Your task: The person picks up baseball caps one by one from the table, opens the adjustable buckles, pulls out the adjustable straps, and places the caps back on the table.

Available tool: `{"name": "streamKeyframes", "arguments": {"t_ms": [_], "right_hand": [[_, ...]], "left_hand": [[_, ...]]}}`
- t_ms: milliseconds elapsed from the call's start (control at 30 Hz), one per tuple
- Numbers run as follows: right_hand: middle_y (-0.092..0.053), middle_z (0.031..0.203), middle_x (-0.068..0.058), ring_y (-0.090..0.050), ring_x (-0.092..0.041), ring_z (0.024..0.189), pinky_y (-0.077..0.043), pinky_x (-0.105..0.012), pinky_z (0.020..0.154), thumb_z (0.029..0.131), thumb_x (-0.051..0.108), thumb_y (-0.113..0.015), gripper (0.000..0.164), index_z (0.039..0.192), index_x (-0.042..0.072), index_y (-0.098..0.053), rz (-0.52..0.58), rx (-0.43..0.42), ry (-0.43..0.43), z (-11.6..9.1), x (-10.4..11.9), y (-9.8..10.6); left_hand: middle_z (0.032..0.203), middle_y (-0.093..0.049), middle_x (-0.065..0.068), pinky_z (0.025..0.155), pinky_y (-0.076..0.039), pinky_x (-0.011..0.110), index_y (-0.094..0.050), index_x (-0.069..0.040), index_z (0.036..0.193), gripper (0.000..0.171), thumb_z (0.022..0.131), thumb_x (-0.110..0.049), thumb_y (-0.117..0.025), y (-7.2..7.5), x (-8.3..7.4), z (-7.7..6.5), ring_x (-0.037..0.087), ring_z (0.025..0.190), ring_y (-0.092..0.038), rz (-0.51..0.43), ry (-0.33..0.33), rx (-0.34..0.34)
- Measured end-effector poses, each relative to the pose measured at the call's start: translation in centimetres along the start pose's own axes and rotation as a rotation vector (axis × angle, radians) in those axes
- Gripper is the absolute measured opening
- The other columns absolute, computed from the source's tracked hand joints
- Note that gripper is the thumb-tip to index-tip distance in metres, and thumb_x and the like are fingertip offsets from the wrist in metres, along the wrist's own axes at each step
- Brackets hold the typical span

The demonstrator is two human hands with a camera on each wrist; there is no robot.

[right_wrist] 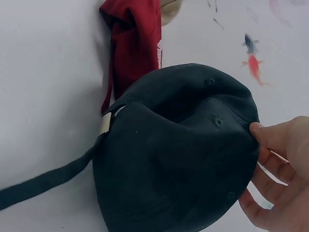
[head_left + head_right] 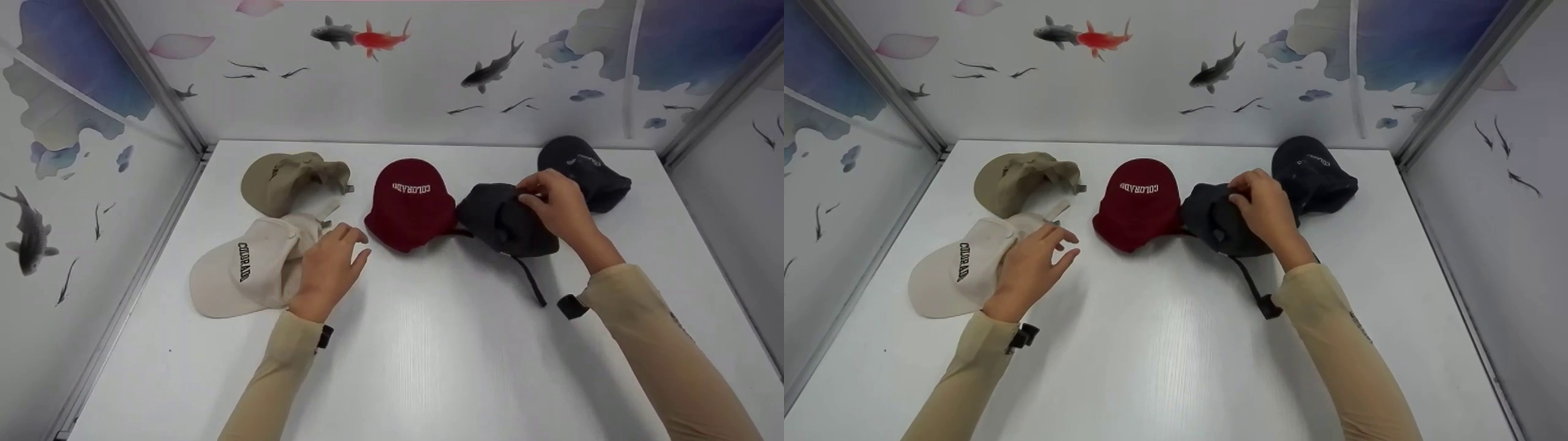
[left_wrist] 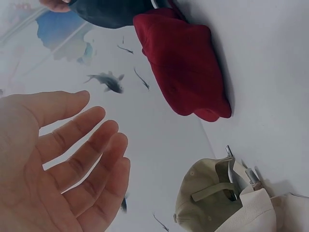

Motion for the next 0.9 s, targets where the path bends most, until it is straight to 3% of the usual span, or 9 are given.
{"name": "streamKeyframes", "arguments": {"t_ms": [133,300,467,733,900], "right_hand": [[-0.065,0.110,-0.020,-0.065,-0.037,0.104,-0.049,-0.026,0.087,0.094,0.002,-0.065,0.016,0.110,-0.002,-0.067,-0.006,-0.005,0.025,-0.4,0.9,0.6],[-0.066,0.108,-0.019,-0.067,-0.035,0.102,-0.037,-0.002,0.077,0.093,0.001,-0.067,0.016,0.109,-0.001,-0.068,0.014,0.001,0.044,-1.0,2.1,1.0],[-0.067,0.106,-0.018,-0.067,-0.030,0.099,-0.039,0.000,0.076,0.092,-0.001,-0.067,0.016,0.107,-0.001,-0.068,0.021,0.007,0.067,-1.8,3.4,1.3],[-0.069,0.103,-0.014,-0.055,0.012,0.088,-0.042,-0.001,0.076,0.091,-0.001,-0.069,0.015,0.106,0.001,-0.069,0.015,0.000,0.102,-3.1,5.0,2.2],[-0.071,0.104,-0.013,-0.056,0.013,0.089,-0.043,-0.002,0.076,0.090,-0.002,-0.069,0.015,0.105,0.001,-0.069,0.040,0.011,0.125,-3.8,6.1,2.5]], "left_hand": [[0.096,-0.066,0.001,0.062,-0.056,0.035,-0.067,-0.016,0.098,0.014,0.089,-0.023,-0.076,-0.2,-0.6,0.0,0.022,0.083,-0.069,-0.003,-0.021,0.000],[0.095,-0.065,0.000,0.058,-0.055,0.033,-0.066,-0.017,0.097,0.015,0.088,-0.023,-0.077,-0.2,-1.5,-0.1,0.020,0.080,-0.068,0.002,-0.056,-0.017],[0.097,-0.064,-0.001,0.061,-0.056,0.030,-0.066,-0.016,0.099,0.015,0.089,-0.022,-0.076,-0.3,-2.7,-0.3,0.018,0.082,-0.068,-0.012,-0.087,0.000],[0.096,-0.063,-0.003,0.065,-0.056,0.027,-0.066,-0.018,0.099,0.015,0.089,-0.024,-0.076,-0.2,-4.9,-0.4,0.014,0.084,-0.066,-0.015,-0.166,0.001],[0.097,-0.063,-0.002,0.066,-0.056,0.026,-0.067,-0.017,0.099,0.015,0.089,-0.022,-0.076,-0.2,-6.4,-0.5,0.013,0.085,-0.066,-0.012,-0.226,-0.004]]}}
Point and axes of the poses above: each hand's wrist, its own z-axis towards the middle knuckle, its own y-axis out of the back of the hand, x = y × z, the point moved 10 cm from there along z, towards the middle knuckle
